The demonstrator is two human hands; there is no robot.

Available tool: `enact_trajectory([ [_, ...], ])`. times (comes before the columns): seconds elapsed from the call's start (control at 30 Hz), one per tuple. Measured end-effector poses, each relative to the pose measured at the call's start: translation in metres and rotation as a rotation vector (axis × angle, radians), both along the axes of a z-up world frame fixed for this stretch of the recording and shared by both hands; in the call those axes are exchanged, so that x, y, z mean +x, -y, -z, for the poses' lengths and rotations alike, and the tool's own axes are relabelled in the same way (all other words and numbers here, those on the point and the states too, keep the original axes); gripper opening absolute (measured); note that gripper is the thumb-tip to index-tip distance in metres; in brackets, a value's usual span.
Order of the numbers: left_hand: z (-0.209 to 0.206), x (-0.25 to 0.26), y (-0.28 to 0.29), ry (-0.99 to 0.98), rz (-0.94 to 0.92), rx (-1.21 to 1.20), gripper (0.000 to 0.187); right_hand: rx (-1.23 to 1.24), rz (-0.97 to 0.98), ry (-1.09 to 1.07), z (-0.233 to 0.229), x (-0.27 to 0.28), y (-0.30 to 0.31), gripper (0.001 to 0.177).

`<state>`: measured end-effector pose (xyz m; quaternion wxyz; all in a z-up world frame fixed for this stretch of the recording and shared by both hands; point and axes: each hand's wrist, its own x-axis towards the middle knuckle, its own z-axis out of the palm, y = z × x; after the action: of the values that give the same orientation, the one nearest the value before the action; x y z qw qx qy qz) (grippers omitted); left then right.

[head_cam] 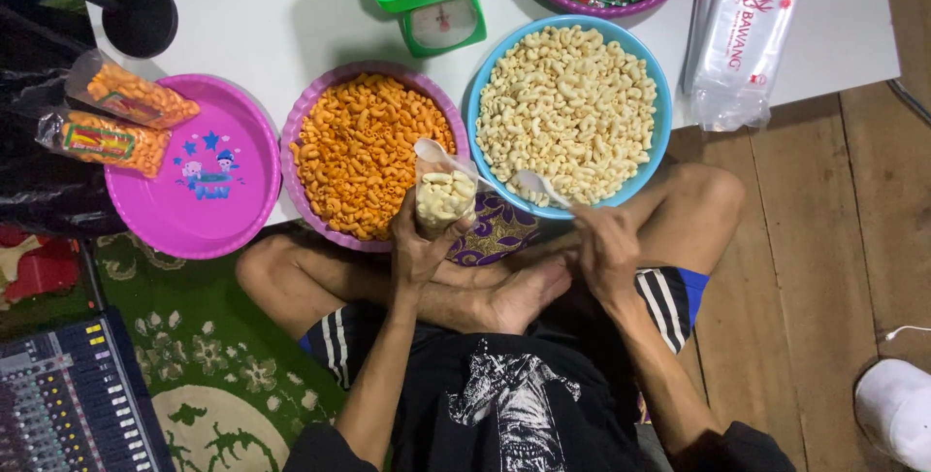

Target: Filling small plastic bags with puffed snacks using a spoon

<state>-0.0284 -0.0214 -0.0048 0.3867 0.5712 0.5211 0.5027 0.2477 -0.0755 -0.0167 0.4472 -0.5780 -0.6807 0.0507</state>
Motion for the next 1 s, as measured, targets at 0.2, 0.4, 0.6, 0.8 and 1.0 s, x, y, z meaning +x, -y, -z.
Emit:
enact_trajectory([
  [0.2,-0.009,0.006,-0.004,-0.029,0.053,-0.045,0.070,0.009,0.250,0.053,-0.049,0.048,0.008,0.012],
  [0.4,-0.015,0.028,-0.009,-0.018,0.075,-0.077,0.069,0.008,0.237,0.056,0.030,0.098,-0.006,0.011],
  [0.6,-0.020,0.030,-0.009,-0.108,0.089,-0.179,0.075,-0.088,0.309,-0.179,-0.030,0.052,-0.030,0.011],
  [0.8,-0.007,0.035,-0.007,-0.159,0.059,-0.247,0.085,-0.161,0.316,-0.475,-0.017,0.050,-0.035,0.012],
  [1.0,-0.009,0.043,-0.009,-0.110,0.050,-0.182,0.083,-0.203,0.311,-0.340,-0.042,0.052,-0.028,0.012],
])
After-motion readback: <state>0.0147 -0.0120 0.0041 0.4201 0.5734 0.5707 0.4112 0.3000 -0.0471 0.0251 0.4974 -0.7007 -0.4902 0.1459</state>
